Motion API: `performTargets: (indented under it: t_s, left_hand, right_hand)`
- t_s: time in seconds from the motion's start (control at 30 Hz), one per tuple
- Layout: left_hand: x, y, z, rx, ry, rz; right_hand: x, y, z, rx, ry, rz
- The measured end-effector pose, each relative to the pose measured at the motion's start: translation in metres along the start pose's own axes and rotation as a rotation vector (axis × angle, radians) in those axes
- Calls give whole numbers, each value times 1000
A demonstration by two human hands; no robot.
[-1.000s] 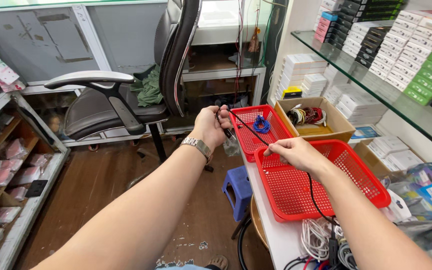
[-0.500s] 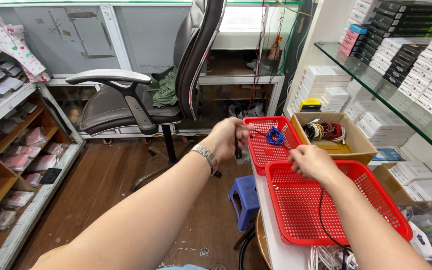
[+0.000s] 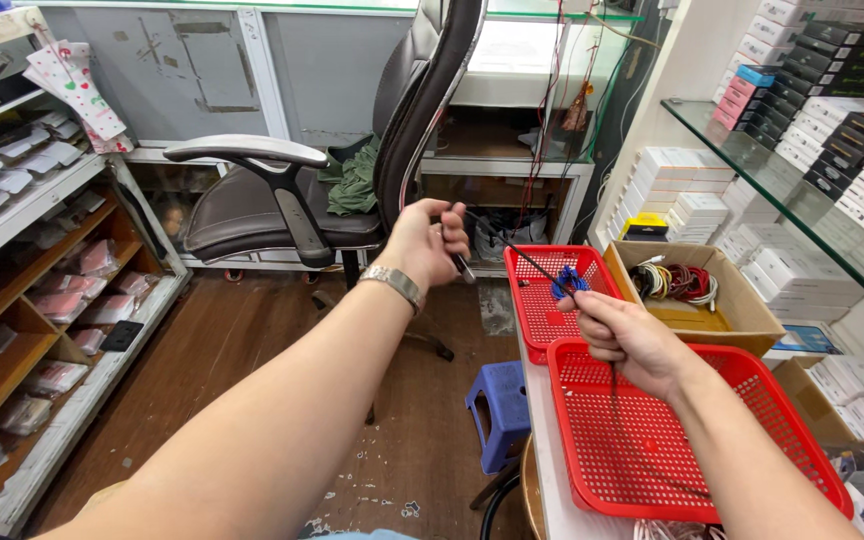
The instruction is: The person sorts a pile of tangled cables on a counter, coiling each cable by hand and placing them into red baskets or a cardboard box. The person handles white, red, blue, and black cables, separating them by color and type.
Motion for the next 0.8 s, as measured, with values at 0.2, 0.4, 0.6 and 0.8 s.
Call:
performTargets:
  t_s: [0.2,0.4,0.6,0.8]
  left_hand:
    - [4,6,-22,-334,-88,-6]
    - [-14,0,8,-501,588,-106]
    - [-34,-6,28,-549,1190,-134]
    - [-38,-14,94,-189,1646,19]
  right_hand:
    - [-25,11,-2,-95,-768,54]
    - [-79,-3,6,-231,-580,383]
    - [-35,-3,23,-220,-440,146]
    - [14,14,28,-45,-420,-87]
Point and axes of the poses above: each hand's wrist, its own y-axis towards the middle knuckle, its own x-axis out of the back of the hand, z = x × y, the point moved 8 cm from there along y, towards the middle knuckle, and after that the axes turned 9 degrees about x, right-handed, at the moved point
